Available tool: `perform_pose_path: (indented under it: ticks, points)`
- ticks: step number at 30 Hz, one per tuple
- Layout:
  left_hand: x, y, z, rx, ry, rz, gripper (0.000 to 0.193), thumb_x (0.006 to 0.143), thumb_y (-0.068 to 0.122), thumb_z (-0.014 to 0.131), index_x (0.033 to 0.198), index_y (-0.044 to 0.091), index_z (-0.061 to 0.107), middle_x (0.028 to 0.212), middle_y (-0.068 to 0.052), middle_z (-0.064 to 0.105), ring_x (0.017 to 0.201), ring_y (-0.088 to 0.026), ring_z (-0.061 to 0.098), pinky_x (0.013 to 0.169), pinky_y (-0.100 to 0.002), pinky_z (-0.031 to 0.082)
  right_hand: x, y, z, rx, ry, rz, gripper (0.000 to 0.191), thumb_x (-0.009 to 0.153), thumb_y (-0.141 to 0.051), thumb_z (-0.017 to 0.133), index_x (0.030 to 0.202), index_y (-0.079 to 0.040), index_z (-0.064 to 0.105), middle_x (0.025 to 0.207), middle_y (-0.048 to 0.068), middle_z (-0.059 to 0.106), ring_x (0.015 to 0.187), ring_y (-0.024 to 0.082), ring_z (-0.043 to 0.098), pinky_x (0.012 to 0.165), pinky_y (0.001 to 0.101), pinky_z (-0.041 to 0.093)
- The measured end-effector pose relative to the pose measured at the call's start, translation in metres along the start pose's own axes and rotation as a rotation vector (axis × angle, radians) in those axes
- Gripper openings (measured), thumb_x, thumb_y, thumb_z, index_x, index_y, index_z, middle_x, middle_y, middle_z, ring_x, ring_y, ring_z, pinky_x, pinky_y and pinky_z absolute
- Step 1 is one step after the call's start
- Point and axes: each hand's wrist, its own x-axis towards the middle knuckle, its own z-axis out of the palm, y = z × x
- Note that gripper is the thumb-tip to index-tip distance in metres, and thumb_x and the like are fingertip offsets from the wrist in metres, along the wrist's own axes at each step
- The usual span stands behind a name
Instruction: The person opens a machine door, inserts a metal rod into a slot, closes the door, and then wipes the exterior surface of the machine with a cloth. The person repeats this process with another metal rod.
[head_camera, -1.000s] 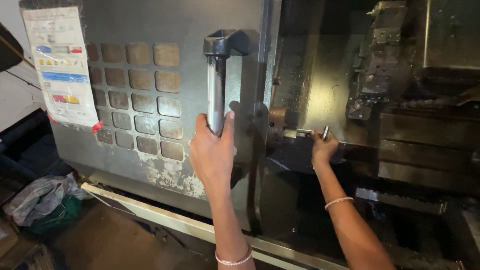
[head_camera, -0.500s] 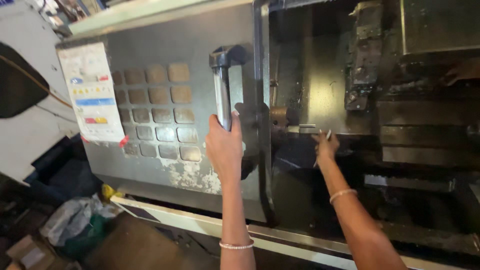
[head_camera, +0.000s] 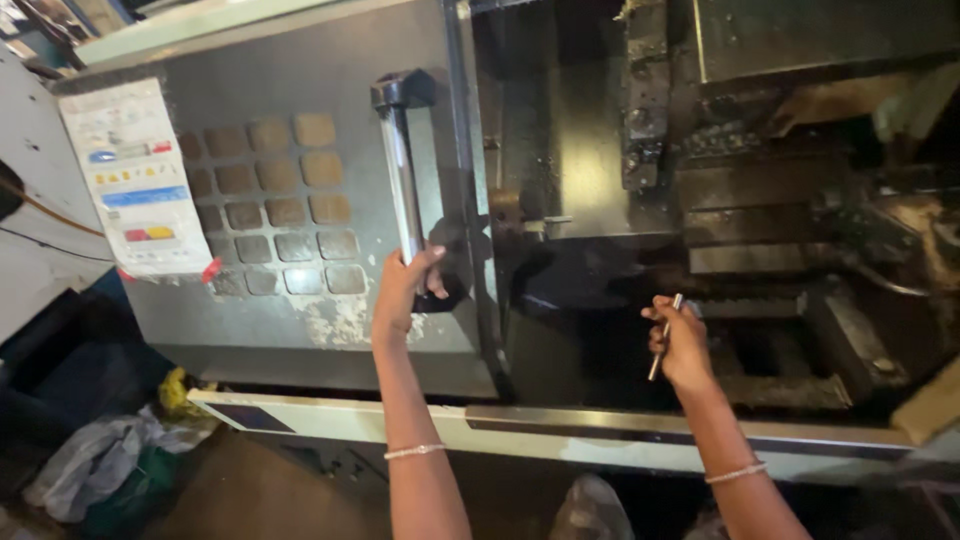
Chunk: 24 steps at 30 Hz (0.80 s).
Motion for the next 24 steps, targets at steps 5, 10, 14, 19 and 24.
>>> perform_pose_path:
  ticks: [5, 10, 14, 19, 24]
  points:
    - [0.005, -0.014, -0.003, -0.01, 0.071, 0.022, 0.029, 0.087, 0.026, 0.077, 0.081, 0.005, 0.058, 0.057, 0.0, 0.051, 0.046, -0.012, 0.053, 0.045, -0.028, 0.048, -0.047, -0.048, -0.037, -0.178, -0.05, -0.144, 0.015, 0.098, -0.017, 0.064, 0.11, -0.009, 0.063, 0.088, 0.007, 0.068, 0.051, 0.007, 0.046, 0.043, 0.0241, 0.033]
    - [0.009, -0.01, -0.003, -0.005, 0.132, -0.012, 0.029, 0.085, 0.026, 0.079, 0.082, 0.007, 0.057, 0.057, 0.0, 0.052, 0.044, -0.012, 0.053, 0.044, -0.027, 0.046, -0.079, -0.077, -0.067, -0.207, -0.044, -0.222, 0.014, 0.097, -0.013, 0.066, 0.108, -0.008, 0.059, 0.087, 0.008, 0.067, 0.047, 0.007, 0.042, 0.039, 0.0244, 0.027]
    - [0.006, -0.008, 0.005, -0.066, 0.107, 0.005, 0.029, 0.086, 0.024, 0.08, 0.082, 0.006, 0.057, 0.057, 0.0, 0.051, 0.043, -0.011, 0.051, 0.043, -0.027, 0.046, -0.099, -0.081, -0.082, -0.18, -0.035, -0.303, 0.016, 0.094, -0.014, 0.069, 0.104, -0.008, 0.058, 0.087, 0.008, 0.067, 0.043, 0.008, 0.04, 0.036, 0.0253, 0.026]
    - [-0.002, 0.002, 0.032, -0.002, 0.135, -0.003, 0.031, 0.086, 0.026, 0.08, 0.082, 0.006, 0.057, 0.056, 0.0, 0.052, 0.041, -0.012, 0.052, 0.042, -0.027, 0.047, -0.129, -0.085, -0.085, -0.181, 0.039, -0.272, 0.022, 0.093, -0.019, 0.073, 0.095, -0.009, 0.053, 0.083, 0.005, 0.065, 0.044, 0.007, 0.04, 0.037, 0.0249, 0.026]
    - [-0.009, -0.004, 0.089, 0.028, 0.147, 0.06, 0.031, 0.087, 0.028, 0.08, 0.091, 0.002, 0.063, 0.057, 0.0, 0.052, 0.043, -0.009, 0.05, 0.039, -0.027, 0.041, -0.14, -0.091, -0.09, -0.212, 0.065, -0.32, 0.025, 0.092, -0.019, 0.074, 0.086, -0.009, 0.052, 0.077, 0.002, 0.063, 0.043, 0.006, 0.037, 0.037, 0.0252, 0.025]
